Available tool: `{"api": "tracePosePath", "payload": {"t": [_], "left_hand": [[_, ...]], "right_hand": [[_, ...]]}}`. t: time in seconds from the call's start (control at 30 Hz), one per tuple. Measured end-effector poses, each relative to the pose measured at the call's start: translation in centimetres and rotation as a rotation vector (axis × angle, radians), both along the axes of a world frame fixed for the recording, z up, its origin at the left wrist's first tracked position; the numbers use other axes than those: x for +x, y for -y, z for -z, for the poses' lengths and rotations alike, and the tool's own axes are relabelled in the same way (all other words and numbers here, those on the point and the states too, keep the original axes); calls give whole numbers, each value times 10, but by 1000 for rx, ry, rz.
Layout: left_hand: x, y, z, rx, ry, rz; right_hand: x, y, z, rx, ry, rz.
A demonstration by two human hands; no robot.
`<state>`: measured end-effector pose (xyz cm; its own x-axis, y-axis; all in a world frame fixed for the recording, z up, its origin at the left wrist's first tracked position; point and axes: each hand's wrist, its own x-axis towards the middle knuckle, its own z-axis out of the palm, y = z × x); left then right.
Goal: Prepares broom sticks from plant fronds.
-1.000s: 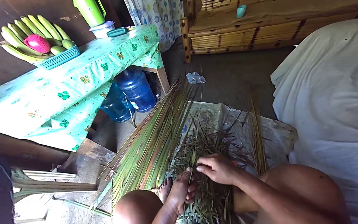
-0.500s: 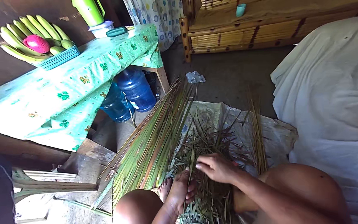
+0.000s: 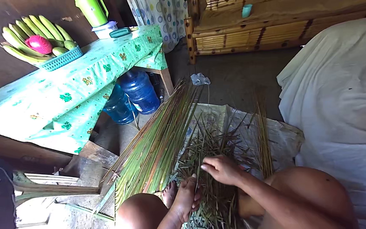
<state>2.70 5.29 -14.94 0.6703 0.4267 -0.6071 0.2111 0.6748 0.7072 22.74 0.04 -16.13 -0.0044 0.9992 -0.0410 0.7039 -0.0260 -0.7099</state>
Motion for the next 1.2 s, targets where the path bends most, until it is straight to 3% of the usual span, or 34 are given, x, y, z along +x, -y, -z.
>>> {"api": "tracePosePath", "payload": {"t": [0.17,0.27,0.47,0.67,0.8,1.0,1.1,1.2], "left_hand": [[2,2,-1,22,-30,9],[-1,3,1,50,-6,21],[-1,2,0,99,25,68],[-10,3,1,-34,99,192],[-6,4,4,-54,115,31],[-1,-4,5,-80,149,-103],[-1,-3,6,-97,163,-102],[-1,-1,4,-106,128,-78]], "right_hand": [[32,-15,5,-95,48,173],[43,-17,4,-99,-35,279],[24,-12,-9,-288,-908,379],[30,-18,-5,-208,-1093,506],[27,-8,-7,-138,-869,382],[-14,15,0,105,-262,-166],[-14,12,9,234,-82,-160],[7,0,11,164,4,10]]}}
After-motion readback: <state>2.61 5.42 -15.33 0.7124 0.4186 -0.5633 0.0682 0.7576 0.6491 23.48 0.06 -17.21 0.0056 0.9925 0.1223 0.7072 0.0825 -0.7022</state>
